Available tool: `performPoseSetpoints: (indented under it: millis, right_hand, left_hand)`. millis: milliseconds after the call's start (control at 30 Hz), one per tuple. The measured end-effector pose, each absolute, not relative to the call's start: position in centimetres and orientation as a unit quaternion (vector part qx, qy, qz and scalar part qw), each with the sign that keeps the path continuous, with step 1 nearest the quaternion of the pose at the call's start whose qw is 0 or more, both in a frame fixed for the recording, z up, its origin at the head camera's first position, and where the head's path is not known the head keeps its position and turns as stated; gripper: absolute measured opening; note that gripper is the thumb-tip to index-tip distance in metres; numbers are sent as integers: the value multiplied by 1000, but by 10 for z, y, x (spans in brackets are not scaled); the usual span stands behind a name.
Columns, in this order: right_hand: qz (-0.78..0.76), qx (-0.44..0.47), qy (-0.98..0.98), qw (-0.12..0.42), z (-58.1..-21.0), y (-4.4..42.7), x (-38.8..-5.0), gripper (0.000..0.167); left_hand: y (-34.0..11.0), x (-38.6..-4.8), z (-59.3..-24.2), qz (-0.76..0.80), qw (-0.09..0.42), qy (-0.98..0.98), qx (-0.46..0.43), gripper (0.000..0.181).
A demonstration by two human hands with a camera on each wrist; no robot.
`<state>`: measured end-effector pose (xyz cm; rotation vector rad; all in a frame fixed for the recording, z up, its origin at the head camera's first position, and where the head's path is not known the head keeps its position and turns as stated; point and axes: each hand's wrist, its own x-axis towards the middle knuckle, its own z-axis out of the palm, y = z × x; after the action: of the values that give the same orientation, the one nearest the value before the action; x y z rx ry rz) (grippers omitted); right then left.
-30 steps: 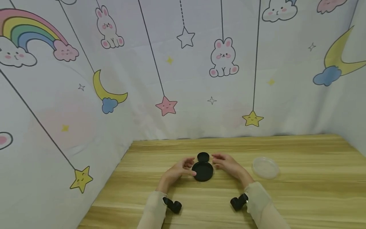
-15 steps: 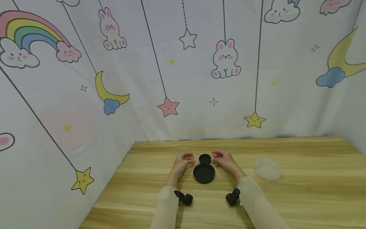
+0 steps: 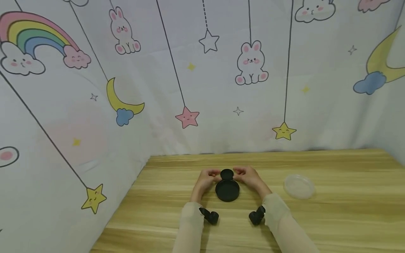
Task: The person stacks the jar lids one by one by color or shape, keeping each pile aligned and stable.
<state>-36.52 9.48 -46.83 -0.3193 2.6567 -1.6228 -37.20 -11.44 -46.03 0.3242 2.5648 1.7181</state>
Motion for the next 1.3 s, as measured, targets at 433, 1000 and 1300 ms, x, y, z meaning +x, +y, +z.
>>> performPoseSetpoints:
  millis: [433, 1000, 1300]
  right_hand:
    - [-494, -93, 864, -39, -469, 93, -362, 34]
    - [-514, -66, 852, -70, -475, 89, -359, 35]
    - [-582, -44, 810, -53, -471, 90, -358, 37]
  left_hand:
    - [-108, -373, -457, 508, 19, 852, 124, 33]
    - [-110, -371, -460, 529, 16, 838, 134, 38]
    - [-105, -368, -461, 578, 8, 808, 111, 39]
